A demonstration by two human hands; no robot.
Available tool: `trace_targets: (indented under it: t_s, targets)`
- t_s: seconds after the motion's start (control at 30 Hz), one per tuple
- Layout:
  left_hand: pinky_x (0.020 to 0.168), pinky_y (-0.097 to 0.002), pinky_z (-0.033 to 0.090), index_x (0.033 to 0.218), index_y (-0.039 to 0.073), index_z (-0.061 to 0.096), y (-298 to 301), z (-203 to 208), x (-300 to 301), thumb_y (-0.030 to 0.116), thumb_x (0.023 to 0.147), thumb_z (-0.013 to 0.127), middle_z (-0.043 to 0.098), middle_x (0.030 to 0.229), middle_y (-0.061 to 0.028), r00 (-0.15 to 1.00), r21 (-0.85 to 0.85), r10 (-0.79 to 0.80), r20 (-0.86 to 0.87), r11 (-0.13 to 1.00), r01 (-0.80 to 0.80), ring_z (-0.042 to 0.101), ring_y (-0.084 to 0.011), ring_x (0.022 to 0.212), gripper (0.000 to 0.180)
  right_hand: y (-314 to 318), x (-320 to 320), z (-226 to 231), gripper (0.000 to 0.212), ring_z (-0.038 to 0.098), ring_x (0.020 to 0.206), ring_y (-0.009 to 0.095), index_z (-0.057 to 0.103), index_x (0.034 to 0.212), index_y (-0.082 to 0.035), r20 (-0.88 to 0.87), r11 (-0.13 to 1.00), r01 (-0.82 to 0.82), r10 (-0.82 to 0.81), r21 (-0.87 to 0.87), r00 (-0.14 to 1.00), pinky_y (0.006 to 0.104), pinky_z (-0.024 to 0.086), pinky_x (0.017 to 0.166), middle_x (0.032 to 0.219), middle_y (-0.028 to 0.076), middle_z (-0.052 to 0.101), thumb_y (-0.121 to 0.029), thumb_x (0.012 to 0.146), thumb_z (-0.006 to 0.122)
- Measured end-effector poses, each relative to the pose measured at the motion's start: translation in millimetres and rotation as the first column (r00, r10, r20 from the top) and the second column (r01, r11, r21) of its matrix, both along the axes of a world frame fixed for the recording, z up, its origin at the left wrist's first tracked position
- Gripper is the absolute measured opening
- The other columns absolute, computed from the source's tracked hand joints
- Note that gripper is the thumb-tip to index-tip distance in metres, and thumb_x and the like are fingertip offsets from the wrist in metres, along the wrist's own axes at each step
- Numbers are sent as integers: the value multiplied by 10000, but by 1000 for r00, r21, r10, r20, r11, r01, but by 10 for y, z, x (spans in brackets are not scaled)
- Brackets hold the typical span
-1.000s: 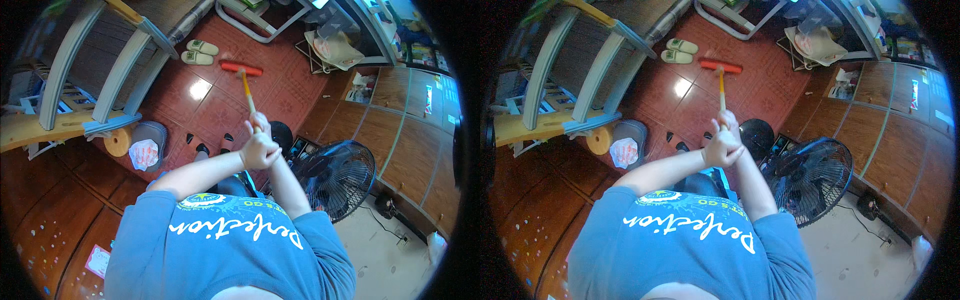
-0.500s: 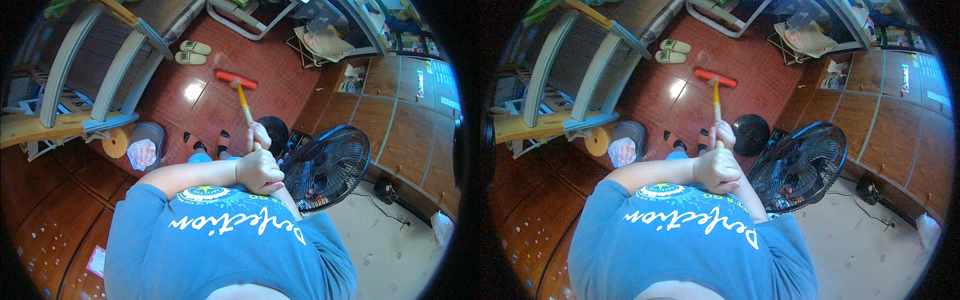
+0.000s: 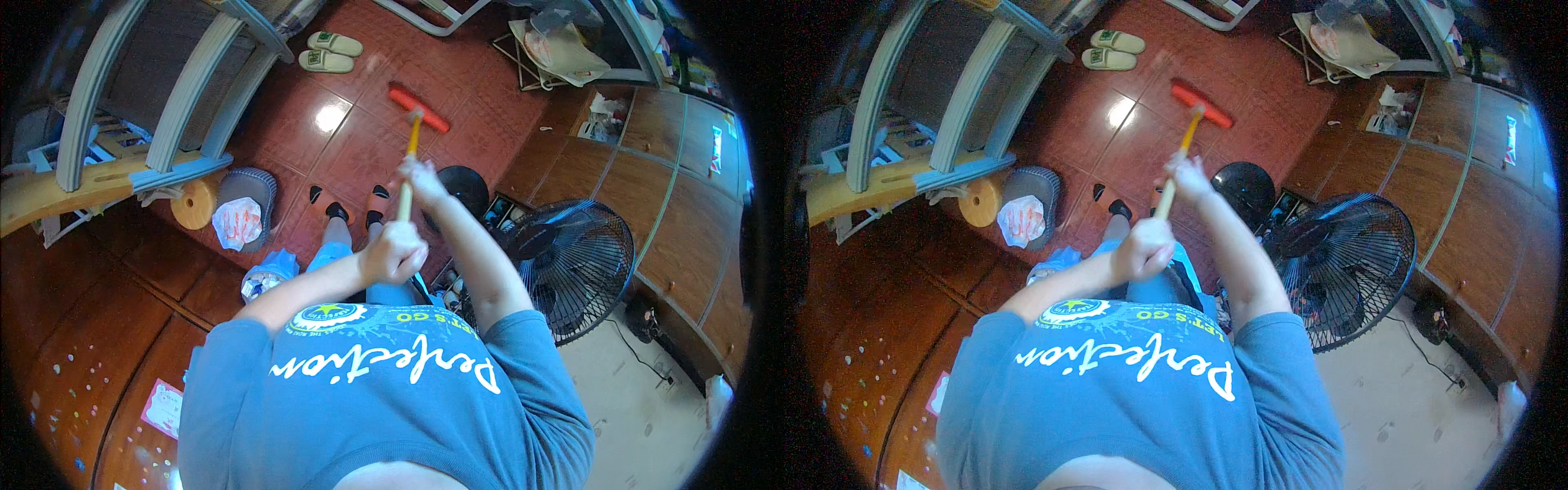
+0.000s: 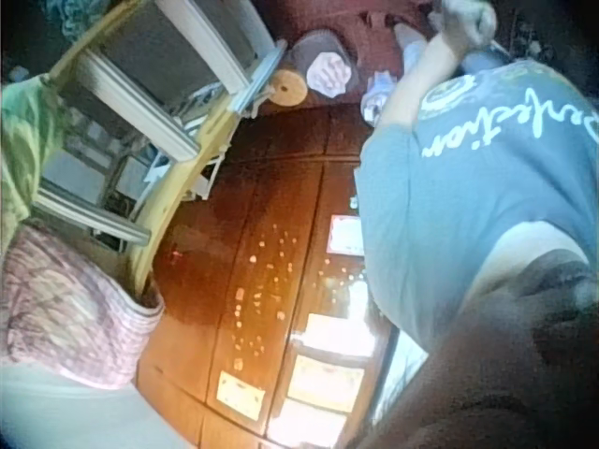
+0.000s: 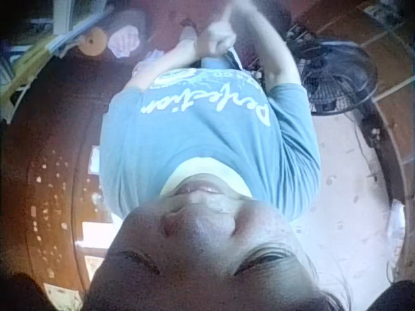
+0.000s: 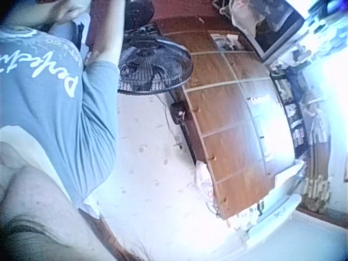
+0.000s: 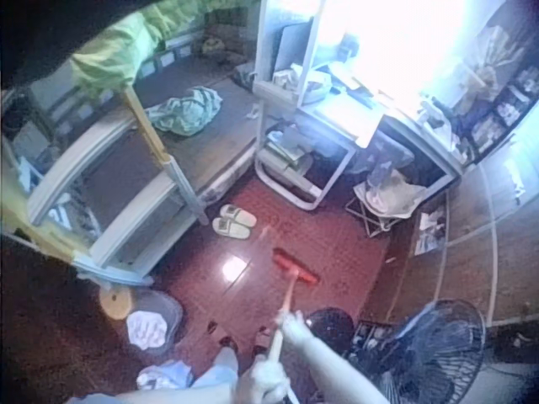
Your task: The person sweeps debris from the floor using a broom and a dustpan, moving across the room to collect various piles of dirt.
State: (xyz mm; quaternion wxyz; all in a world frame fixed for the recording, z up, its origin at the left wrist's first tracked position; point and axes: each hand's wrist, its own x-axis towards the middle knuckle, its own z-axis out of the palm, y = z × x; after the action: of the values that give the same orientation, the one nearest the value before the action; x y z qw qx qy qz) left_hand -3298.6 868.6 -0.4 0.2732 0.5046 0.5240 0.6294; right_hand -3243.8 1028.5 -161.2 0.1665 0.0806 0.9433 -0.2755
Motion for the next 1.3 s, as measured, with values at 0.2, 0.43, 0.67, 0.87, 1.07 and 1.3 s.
trace_targets:
  t_s: [0.2,0.43,0.67,0.87,1.07,1.3]
  targets:
    - [479,-372,362,518,43,443,-625,737,-337,82,685,489,442,497,-95,998,-33,-59,20,998,60,453,-272,462,177,-919,-285,499,305,519,732,318,525,590,-59,-209,906,-110,24,-409,978,404,389,686,694,128,542,-318,734,595]
    - [473,-352,368,526,45,439,-1046,1041,-162,81,648,498,426,500,-92,966,2,152,-208,988,-155,442,-265,459,141,-1316,-638,768,263,512,719,335,545,606,-45,-347,810,-319,154,-492,925,422,410,667,698,149,540,-274,704,631]
    - [513,-352,386,494,20,388,-992,252,294,71,754,403,418,503,-107,701,-140,710,-74,688,-712,440,-263,468,266,-1344,-930,125,288,546,803,320,566,648,-83,-206,775,-558,519,-297,830,429,403,738,741,119,575,-361,669,636]
    - [506,-337,394,515,34,428,-1374,504,634,65,714,441,455,516,-90,741,-62,671,-9,739,-671,462,-248,469,202,-1723,-384,490,317,537,762,335,567,628,-77,-215,666,-574,545,-475,810,427,409,717,699,131,565,-384,695,601]
    - [509,-341,399,556,43,447,-1492,984,543,31,643,513,480,559,-96,630,214,749,-205,662,-718,481,-257,489,110,-1839,-348,869,282,527,767,327,564,594,-73,-213,636,-656,632,-406,745,434,397,720,717,132,573,-332,690,622]
    - [470,-385,326,553,35,437,-1657,723,568,99,746,480,432,500,-115,712,-78,700,-55,708,-702,439,-290,464,208,-2020,-566,368,283,501,638,333,479,545,-48,-180,618,-420,414,-664,892,410,401,616,603,138,509,-215,677,666]
